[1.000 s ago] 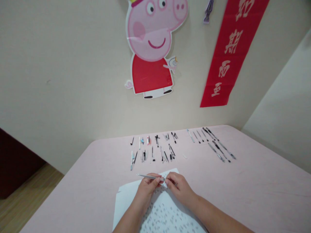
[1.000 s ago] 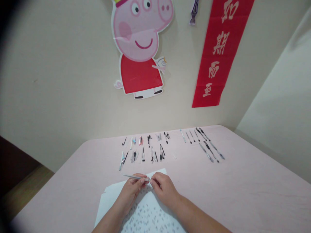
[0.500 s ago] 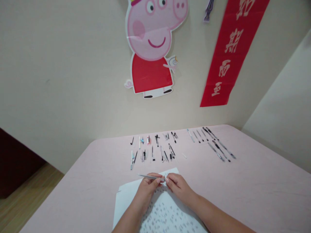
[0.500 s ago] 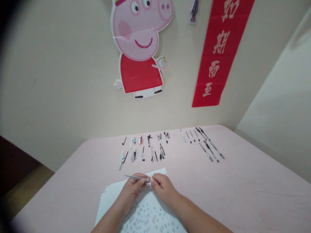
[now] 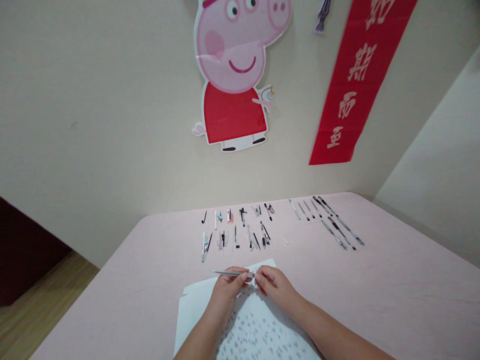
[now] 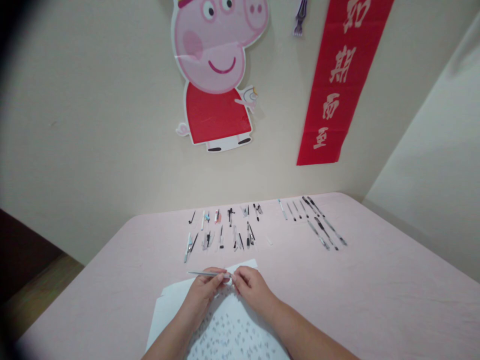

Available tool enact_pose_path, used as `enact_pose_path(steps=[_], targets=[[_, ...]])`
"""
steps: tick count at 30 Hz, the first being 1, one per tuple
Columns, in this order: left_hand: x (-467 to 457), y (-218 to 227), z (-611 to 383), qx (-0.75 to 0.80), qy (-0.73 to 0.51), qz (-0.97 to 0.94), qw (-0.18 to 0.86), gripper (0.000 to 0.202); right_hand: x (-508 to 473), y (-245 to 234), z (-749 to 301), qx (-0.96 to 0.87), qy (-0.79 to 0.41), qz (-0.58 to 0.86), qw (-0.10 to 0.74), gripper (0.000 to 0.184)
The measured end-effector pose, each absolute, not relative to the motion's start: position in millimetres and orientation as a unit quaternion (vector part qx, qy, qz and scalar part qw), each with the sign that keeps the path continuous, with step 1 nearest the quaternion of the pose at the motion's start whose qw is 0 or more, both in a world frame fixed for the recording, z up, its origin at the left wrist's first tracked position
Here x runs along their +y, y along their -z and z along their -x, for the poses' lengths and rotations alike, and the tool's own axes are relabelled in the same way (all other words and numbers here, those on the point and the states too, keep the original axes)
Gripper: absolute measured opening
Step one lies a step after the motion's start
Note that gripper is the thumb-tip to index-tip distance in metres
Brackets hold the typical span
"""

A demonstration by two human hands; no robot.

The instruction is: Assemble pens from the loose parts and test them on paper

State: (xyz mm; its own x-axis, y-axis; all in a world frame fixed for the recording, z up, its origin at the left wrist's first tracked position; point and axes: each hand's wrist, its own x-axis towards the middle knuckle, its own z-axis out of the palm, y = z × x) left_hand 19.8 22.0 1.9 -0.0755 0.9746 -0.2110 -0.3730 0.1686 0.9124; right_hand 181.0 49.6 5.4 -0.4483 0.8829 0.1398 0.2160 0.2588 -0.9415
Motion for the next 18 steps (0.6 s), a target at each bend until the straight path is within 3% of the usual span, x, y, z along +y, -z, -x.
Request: enact_pose_path(steps=[18], targets=[[22.9, -2.2, -21.5, 0.470, -0.585, -0.297, 0.590, 0.030, 48.0, -4.6, -178.8, -0.703, -0.426, 0.403, 0.402, 0.002]])
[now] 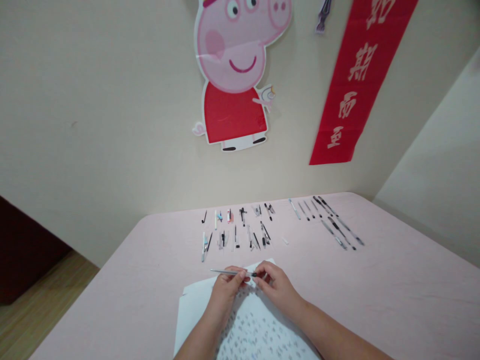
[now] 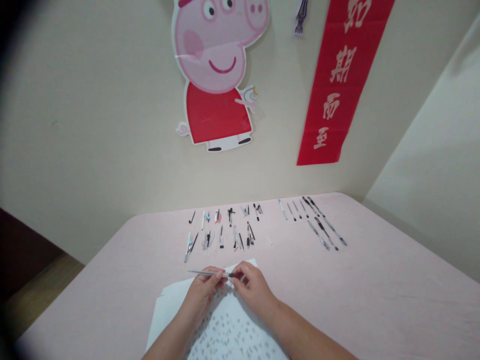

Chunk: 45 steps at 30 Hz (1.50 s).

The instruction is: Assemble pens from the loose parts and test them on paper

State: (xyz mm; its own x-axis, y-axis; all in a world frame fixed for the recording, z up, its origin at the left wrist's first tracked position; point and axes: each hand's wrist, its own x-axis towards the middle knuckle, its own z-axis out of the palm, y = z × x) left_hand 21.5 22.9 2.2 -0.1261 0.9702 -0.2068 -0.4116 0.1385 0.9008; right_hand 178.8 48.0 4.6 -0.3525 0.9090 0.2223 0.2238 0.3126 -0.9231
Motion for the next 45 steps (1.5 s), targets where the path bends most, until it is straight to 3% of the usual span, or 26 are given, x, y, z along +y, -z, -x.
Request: enact_pose_path(steps=[30, 45], targets=[[22.0, -4.9, -20.8, 0.464, -0.574, -0.307, 0.601, 0.030, 49.4, -3.1, -180.6, -0.712, -0.420, 0.401, 0.395, 0.017], [17.5, -13.4, -21.9, 0.450, -0.556, -0.311, 0.626, 0.031, 46.6, -6.0, -183.0, -0.746, -0.440, 0.359, 0.348, 0.054]])
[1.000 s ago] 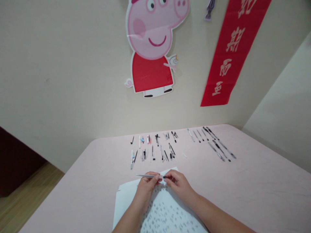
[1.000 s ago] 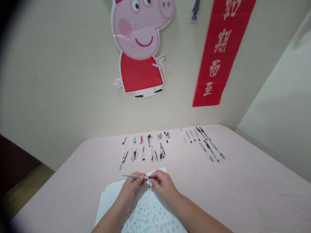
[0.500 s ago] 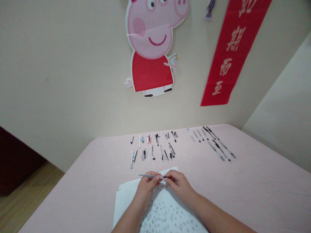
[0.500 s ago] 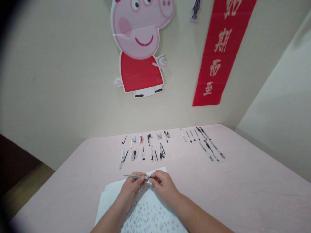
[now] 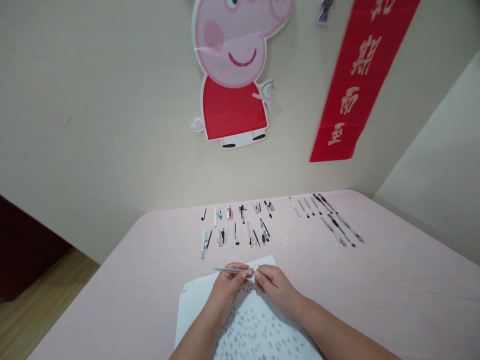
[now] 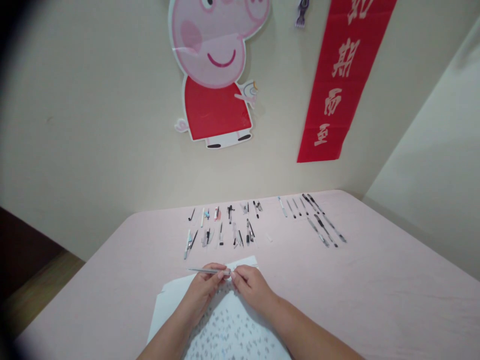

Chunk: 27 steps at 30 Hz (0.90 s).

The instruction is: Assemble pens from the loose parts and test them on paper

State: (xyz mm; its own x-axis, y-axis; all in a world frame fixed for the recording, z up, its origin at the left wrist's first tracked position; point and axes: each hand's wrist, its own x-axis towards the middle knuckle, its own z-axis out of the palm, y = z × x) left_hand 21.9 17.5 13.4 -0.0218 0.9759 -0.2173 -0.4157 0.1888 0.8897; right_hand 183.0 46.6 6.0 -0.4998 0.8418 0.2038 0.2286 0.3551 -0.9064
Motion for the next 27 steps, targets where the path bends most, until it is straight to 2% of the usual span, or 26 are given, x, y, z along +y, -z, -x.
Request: enact_pose_path(steps=[4, 8, 19, 27], targets=[[17.4, -12.3, -22.3, 0.448, -0.557, -0.318, 0.623, 0.030, 47.7, -4.9, -182.9, -0.726, -0.467, 0.359, 0.355, 0.054], [18.0, -11.2, -21.8, 0.450, -0.551, -0.330, 0.621, 0.029, 48.7, -6.4, -182.8, -0.730, -0.443, 0.380, 0.354, 0.051], [19.9, -9.2, -22.8, 0.456, -0.567, -0.312, 0.610, 0.027, 48.3, -1.9, -179.8, -0.696, -0.439, 0.407, 0.396, 0.009], [20.3, -10.3, -23.1, 0.458, -0.569, -0.308, 0.610, 0.027, 49.5, -2.0, -180.4, -0.693, -0.438, 0.412, 0.398, 0.011]])
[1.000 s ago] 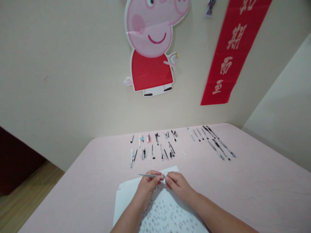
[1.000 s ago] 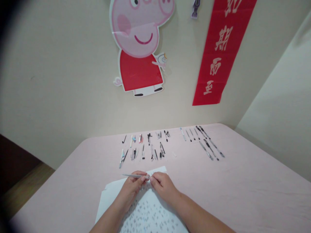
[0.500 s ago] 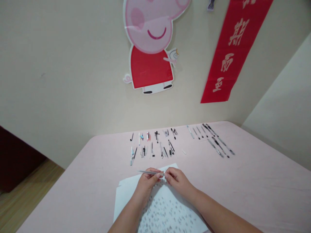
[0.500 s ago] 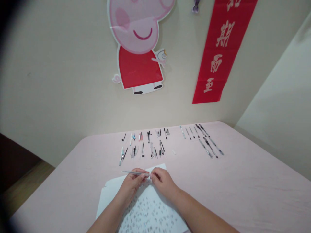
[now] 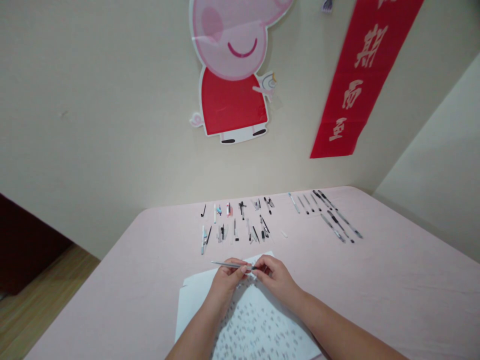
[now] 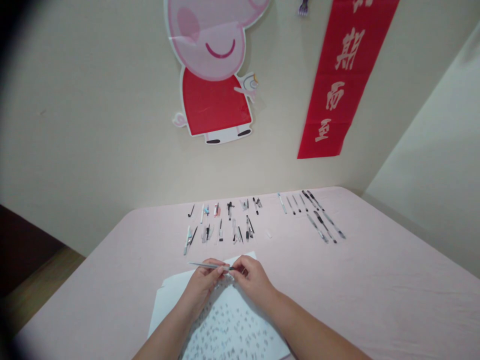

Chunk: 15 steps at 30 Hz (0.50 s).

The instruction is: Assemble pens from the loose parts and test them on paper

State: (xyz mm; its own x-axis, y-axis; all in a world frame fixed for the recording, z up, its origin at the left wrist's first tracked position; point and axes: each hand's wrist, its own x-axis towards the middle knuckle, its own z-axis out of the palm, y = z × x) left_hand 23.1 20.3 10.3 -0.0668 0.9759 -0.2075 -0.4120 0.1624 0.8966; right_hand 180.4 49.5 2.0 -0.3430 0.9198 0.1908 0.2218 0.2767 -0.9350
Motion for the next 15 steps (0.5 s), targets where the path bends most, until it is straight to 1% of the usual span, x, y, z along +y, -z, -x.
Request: enact_pose_path(steps=[6, 12, 15], targets=[[17.4, -17.2, -22.6, 0.455, -0.562, -0.321, 0.612, 0.027, 50.1, -0.8, -182.1, -0.705, -0.431, 0.404, 0.391, 0.017], [16.7, -16.4, -22.6, 0.442, -0.569, -0.308, 0.622, 0.027, 50.2, 1.5, -181.0, -0.700, -0.442, 0.398, 0.395, 0.017], [17.3, -15.3, -22.5, 0.437, -0.572, -0.304, 0.623, 0.027, 49.6, -0.5, -181.2, -0.699, -0.454, 0.397, 0.383, 0.021]])
